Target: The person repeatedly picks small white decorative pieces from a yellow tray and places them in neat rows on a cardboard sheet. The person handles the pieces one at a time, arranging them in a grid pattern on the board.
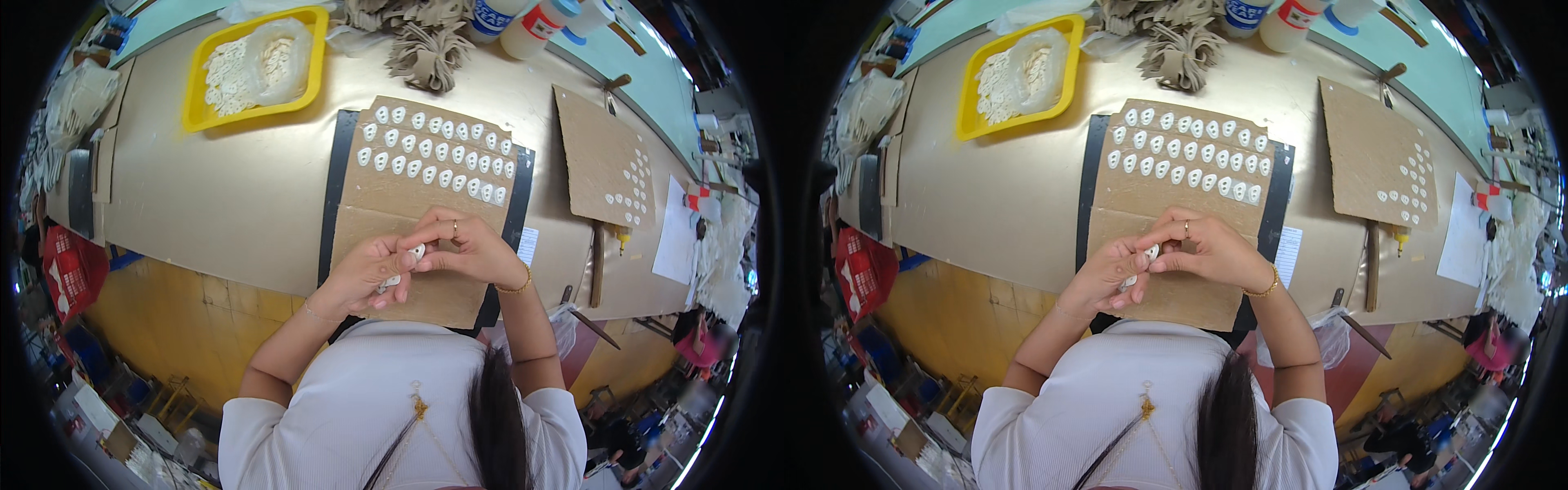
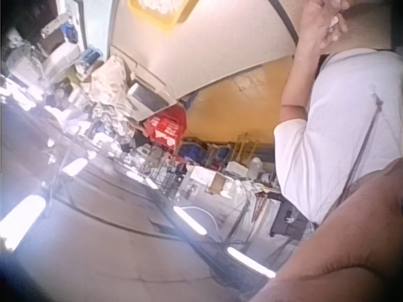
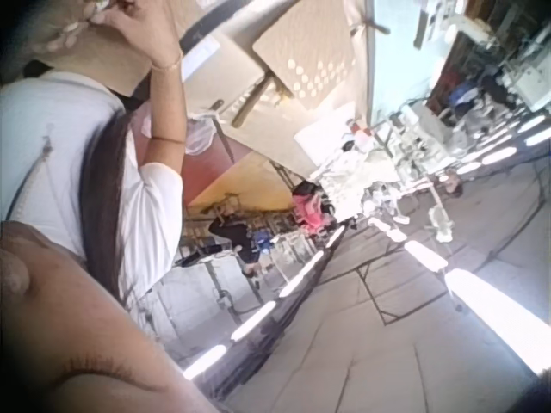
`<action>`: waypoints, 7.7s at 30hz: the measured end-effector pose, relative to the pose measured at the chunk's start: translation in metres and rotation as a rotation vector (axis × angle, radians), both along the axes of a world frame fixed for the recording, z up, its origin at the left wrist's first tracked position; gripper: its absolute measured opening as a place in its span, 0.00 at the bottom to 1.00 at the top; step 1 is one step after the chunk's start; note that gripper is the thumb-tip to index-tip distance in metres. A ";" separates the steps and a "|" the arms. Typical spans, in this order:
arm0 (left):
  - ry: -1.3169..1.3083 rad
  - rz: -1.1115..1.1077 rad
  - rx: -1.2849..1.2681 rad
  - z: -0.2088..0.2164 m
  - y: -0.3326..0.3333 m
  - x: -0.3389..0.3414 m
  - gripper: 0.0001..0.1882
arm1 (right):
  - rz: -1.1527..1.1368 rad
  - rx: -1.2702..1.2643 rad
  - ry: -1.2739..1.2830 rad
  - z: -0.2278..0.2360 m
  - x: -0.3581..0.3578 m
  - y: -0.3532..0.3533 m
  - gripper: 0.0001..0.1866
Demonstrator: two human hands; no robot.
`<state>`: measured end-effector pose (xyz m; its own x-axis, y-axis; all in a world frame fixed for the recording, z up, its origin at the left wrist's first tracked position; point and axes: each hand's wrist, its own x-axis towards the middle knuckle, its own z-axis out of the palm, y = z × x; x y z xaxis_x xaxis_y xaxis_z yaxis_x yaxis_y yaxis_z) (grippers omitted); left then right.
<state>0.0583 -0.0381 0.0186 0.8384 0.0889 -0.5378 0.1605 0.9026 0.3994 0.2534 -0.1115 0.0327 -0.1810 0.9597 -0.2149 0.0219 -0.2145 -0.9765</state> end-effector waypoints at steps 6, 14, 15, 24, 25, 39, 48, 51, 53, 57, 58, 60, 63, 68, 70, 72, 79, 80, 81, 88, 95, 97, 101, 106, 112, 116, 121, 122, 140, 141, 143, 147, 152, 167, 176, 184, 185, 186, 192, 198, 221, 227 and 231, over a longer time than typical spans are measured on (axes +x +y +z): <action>-0.020 0.091 -0.022 -0.012 -0.003 -0.017 0.18 | -0.031 0.099 -0.095 -0.003 -0.012 0.012 0.11; 0.118 0.457 -0.074 -0.011 0.009 -0.039 0.12 | -0.324 0.217 -0.647 -0.016 -0.045 0.044 0.08; 0.077 0.478 -0.085 -0.014 0.011 -0.043 0.12 | -0.326 0.279 -0.678 -0.020 -0.048 0.050 0.08; 0.055 0.641 -0.061 -0.020 0.028 -0.067 0.14 | -0.222 0.455 -1.097 -0.023 -0.064 0.079 0.04; 0.060 0.643 -0.053 -0.019 0.029 -0.067 0.14 | -0.187 0.472 -1.139 -0.022 -0.065 0.081 0.04; 0.113 0.659 0.028 -0.023 0.031 -0.075 0.10 | 0.002 0.421 -1.177 -0.022 -0.076 0.085 0.07; 0.117 0.483 0.018 -0.025 0.021 -0.063 0.11 | 0.123 0.746 -0.832 -0.007 -0.065 0.057 0.11; 0.213 0.397 0.080 -0.021 0.018 -0.056 0.12 | 0.124 0.734 -0.806 -0.019 -0.062 0.045 0.13; 0.302 0.329 0.138 -0.006 0.019 -0.051 0.14 | -0.004 0.539 -0.751 -0.021 -0.063 0.039 0.13; 0.110 0.460 0.002 -0.022 0.014 -0.055 0.16 | -0.242 0.160 -0.684 -0.013 -0.062 0.043 0.11; 0.119 0.499 -0.044 -0.014 0.016 -0.051 0.17 | -0.263 0.123 -0.677 -0.015 -0.059 0.046 0.11; 0.107 0.532 -0.085 -0.010 0.018 -0.050 0.17 | -0.367 0.009 -0.531 -0.022 -0.058 0.051 0.10; 0.059 0.524 -0.071 -0.012 0.019 -0.055 0.17 | -0.422 -0.082 -0.443 -0.032 -0.056 0.060 0.09; 0.108 0.538 -0.018 -0.021 0.019 -0.060 0.11 | -0.383 -0.155 -0.411 -0.030 -0.057 0.071 0.08; 0.118 0.524 -0.007 -0.023 0.019 -0.060 0.09 | -0.362 -0.107 -0.458 -0.027 -0.059 0.073 0.08; 0.143 0.522 -0.021 -0.021 0.020 -0.059 0.09 | -0.329 0.051 -0.654 -0.036 -0.057 0.072 0.08; 0.128 0.464 0.020 -0.014 0.023 -0.058 0.12 | -0.121 0.061 -0.498 -0.006 -0.060 0.068 0.11; 0.119 0.447 0.019 -0.014 0.023 -0.058 0.11 | -0.067 0.143 -0.464 -0.007 -0.060 0.066 0.10; 0.115 0.434 0.017 -0.015 0.023 -0.058 0.12 | -0.013 0.224 -0.432 -0.008 -0.059 0.064 0.10; 0.148 0.316 -0.056 -0.016 0.016 -0.053 0.14 | 0.110 0.310 -0.413 -0.008 -0.048 0.048 0.08; 0.000 0.457 -0.144 -0.029 0.010 -0.050 0.10 | -0.321 -0.063 -0.075 -0.030 -0.046 0.025 0.08; 0.038 0.510 -0.126 -0.022 0.013 -0.047 0.11 | -0.416 -0.145 0.066 -0.028 -0.046 0.030 0.10; 0.001 0.554 -0.084 -0.007 0.020 -0.048 0.17 | -0.408 -0.263 0.118 -0.027 -0.038 0.031 0.12; 0.086 0.608 -0.035 -0.009 0.020 -0.051 0.18 | -0.424 -0.321 0.266 -0.030 -0.035 0.030 0.14; 0.136 0.573 -0.056 -0.019 0.021 -0.056 0.09 | -0.279 -0.042 -0.253 -0.032 -0.026 0.037 0.11; 0.149 0.568 -0.031 -0.016 0.021 -0.053 0.06 | -0.148 -0.098 -0.612 -0.008 -0.027 0.054 0.09; 0.159 0.568 -0.026 -0.019 0.020 -0.053 0.06 | -0.110 -0.128 -0.657 -0.007 -0.029 0.067 0.08; 0.150 0.563 -0.022 -0.021 0.020 -0.054 0.06 | -0.122 -0.064 -0.680 -0.010 -0.029 0.068 0.07; 0.158 0.332 0.218 -0.021 0.015 -0.044 0.08 | -0.141 -0.142 -0.180 -0.012 -0.048 0.039 0.14; 0.159 0.350 0.190 -0.022 0.014 -0.044 0.08 | -0.175 -0.136 -0.199 -0.013 -0.046 0.037 0.14; 0.159 0.385 0.134 -0.027 0.011 -0.045 0.09 | -0.240 -0.149 -0.302 -0.014 -0.039 0.036 0.13; -0.007 0.479 -0.206 -0.025 0.010 -0.050 0.08 | -0.267 -0.149 -0.552 -0.012 -0.017 0.043 0.08; -0.122 0.520 -0.385 -0.009 0.015 -0.046 0.18 | -0.239 0.000 -0.640 -0.018 -0.016 0.047 0.06; -0.277 0.606 -0.370 -0.016 0.015 -0.032 0.27 | -0.010 0.342 -0.589 0.008 -0.069 0.034 0.11; 0.345 0.703 1.080 0.002 0.107 -0.011 0.12 | -0.251 0.027 -0.535 0.011 -0.043 0.019 0.07; 0.845 0.065 2.052 -0.039 0.268 0.019 0.14 | -0.598 -0.298 -0.230 -0.017 -0.023 0.011 0.09; 0.877 0.035 2.062 -0.042 0.271 0.024 0.14 | -0.587 -0.328 -0.254 -0.016 -0.022 0.013 0.09; 0.907 0.000 2.071 -0.043 0.271 0.029 0.13 | -0.578 -0.361 -0.275 -0.016 -0.022 0.015 0.09; 1.009 -0.109 2.155 -0.050 0.268 0.041 0.16 | -0.547 -0.325 -0.386 -0.026 -0.022 0.022 0.08; 1.047 -0.182 2.059 -0.049 0.266 0.045 0.14 | -0.524 -0.085 -0.662 -0.035 -0.028 0.022 0.07; 0.704 -0.011 1.446 -0.051 0.313 0.025 0.07 | -0.663 -0.017 -0.695 -0.005 -0.006 0.005 0.06; 0.739 -0.045 1.433 -0.030 0.317 0.023 0.08 | -0.606 -0.025 -0.739 -0.005 -0.007 0.004 0.06; 0.686 0.025 1.349 -0.022 0.318 0.013 0.08 | -0.554 -0.024 -0.759 -0.001 -0.010 0.008 0.06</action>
<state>0.0714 0.2798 -0.0039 0.4570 0.8303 -0.3191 0.6448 -0.0621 0.7618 0.2436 -0.1035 0.0320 0.4972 0.8608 -0.1089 0.5397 -0.4051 -0.7380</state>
